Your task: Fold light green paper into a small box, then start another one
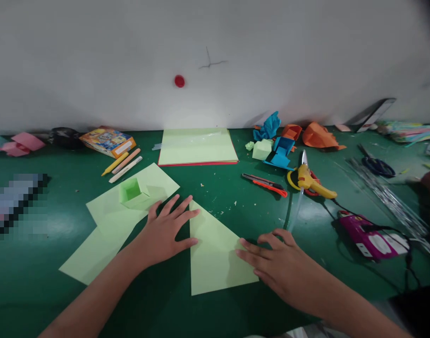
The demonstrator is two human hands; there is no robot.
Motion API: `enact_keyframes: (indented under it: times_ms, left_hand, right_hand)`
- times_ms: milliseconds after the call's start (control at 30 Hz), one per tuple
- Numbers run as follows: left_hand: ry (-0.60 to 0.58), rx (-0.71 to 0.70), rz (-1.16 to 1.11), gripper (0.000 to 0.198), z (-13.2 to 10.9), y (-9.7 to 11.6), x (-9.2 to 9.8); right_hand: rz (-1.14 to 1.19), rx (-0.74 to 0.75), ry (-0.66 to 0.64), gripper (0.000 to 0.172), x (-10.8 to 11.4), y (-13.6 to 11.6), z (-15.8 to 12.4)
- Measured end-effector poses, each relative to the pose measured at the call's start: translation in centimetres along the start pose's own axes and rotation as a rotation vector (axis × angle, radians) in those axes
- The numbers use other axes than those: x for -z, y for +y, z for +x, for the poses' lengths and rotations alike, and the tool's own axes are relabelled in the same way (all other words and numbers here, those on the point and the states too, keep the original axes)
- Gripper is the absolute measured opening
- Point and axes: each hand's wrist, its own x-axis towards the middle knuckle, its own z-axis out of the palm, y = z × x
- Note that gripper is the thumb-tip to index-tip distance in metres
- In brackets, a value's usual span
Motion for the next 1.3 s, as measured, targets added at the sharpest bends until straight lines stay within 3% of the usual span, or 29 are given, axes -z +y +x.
enact_keyframes:
  times_ms: [300,600,733,867,1067,1200,1300]
  left_hand:
    - [0.046,0.024,0.011,0.056,0.1,0.0,-0.1]
    - [0.060,-0.027,0.035,0.056,-0.2,0.3,0.0]
    - [0.086,-0.022,0.053,0.052,-0.1,0.5,0.1]
    - [0.137,-0.004,0.151,0.048,0.0,0.9,0.2]
    - [0.163,-0.019,0.235,0.044,-0.2,1.6,0.8]
    - [0.224,-0.149,0.145,0.033,-0.4,1.8,1.2]
    - [0.232,-0.276,0.060,0.032,-0.5,1.9,1.5]
  right_hand:
    - [0.127,-0.189,-0.015,0.050,-0.5,-0.2,-2.0]
    - [0.133,-0.188,-0.005,0.044,0.7,0.2,-2.0]
    - [0.181,-0.156,0.061,0.037,1.3,0.8,-2.3]
    - [0.145,-0.162,0.145,0.035,1.7,3.4,-2.2]
    - [-0.114,-0.409,0.087,0.046,3.2,10.2,0.6]
    - [-0.182,-0.597,-0.013,0.058,3.0,12.6,4.1]
    - [-0.149,-0.747,-0.048,0.055,2.1,12.9,6.1]
